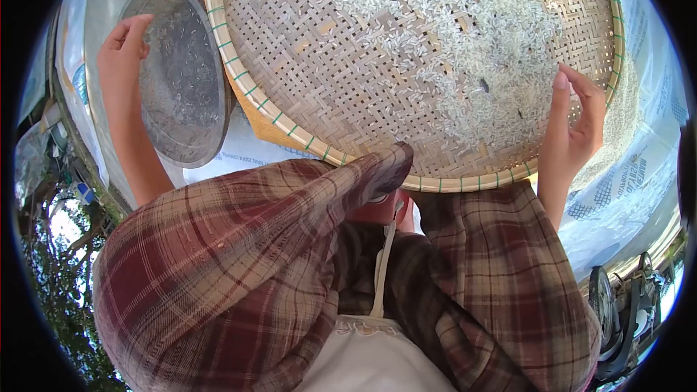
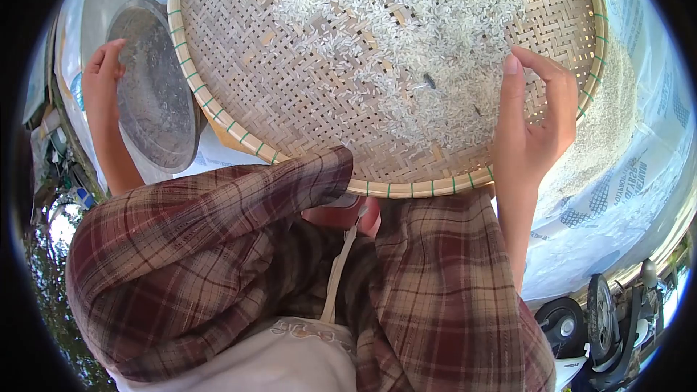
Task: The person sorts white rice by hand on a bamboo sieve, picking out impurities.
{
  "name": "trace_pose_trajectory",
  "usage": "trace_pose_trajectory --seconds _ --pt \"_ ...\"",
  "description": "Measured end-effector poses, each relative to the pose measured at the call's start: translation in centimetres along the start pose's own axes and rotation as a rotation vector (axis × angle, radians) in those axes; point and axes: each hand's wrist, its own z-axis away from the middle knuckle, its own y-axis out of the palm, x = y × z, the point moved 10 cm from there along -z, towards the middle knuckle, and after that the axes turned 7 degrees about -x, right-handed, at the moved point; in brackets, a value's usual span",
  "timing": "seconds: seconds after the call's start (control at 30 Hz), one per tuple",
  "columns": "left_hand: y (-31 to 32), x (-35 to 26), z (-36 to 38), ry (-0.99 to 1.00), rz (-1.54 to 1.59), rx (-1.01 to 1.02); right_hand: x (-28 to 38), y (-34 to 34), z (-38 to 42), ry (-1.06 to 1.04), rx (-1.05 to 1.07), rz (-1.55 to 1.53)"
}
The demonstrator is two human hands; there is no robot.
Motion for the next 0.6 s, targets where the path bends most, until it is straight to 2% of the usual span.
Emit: trace_pose_trajectory --seconds 0.07,0.13,0.17,0.23,0.27,0.33,0.37,0.4,0.47,0.53,0.6 --pt "-2.3 4.9 -2.5 -0.060 -0.316 0.100 0.7 -0.1 -0.4 -0.099 -0.004 0.096" --pt "-3.4 9.5 -3.5 -0.112 -0.585 0.223 1.0 0.4 -0.6 -0.113 0.038 0.150" --pt "-4.0 11.7 -4.2 -0.109 -0.585 0.228 1.0 0.9 -0.6 -0.126 0.080 0.204" --pt "-4.0 18.1 -4.3 -0.192 -0.869 0.418 0.8 1.6 -0.4 -0.147 0.124 0.253" --pt "-3.8 19.3 -3.9 -0.187 -0.872 0.423 0.7 2.1 -0.1 -0.171 0.168 0.297" --pt "-3.6 18.5 -3.3 -0.029 -1.106 0.331 0.1 2.3 0.1 -0.175 0.225 0.336" --pt "-4.2 18.6 -3.3 -0.070 -1.177 0.261 0.0 2.5 0.4 -0.205 0.245 0.369" --pt "-3.4 16.4 -2.4 -0.072 -1.175 0.261 0.0 2.7 0.6 -0.238 0.264 0.400" --pt "-4.0 7.6 -1.8 0.133 -1.129 -0.172 0.0 2.8 0.6 -0.233 0.288 0.419" --pt "-3.1 0.4 -0.8 0.348 -0.911 -0.335 0.0 3.1 0.7 -0.227 0.312 0.437" --pt "-0.1 -6.3 1.7 0.672 -0.556 -0.402 0.1 3.5 0.8 -0.248 0.339 0.481"
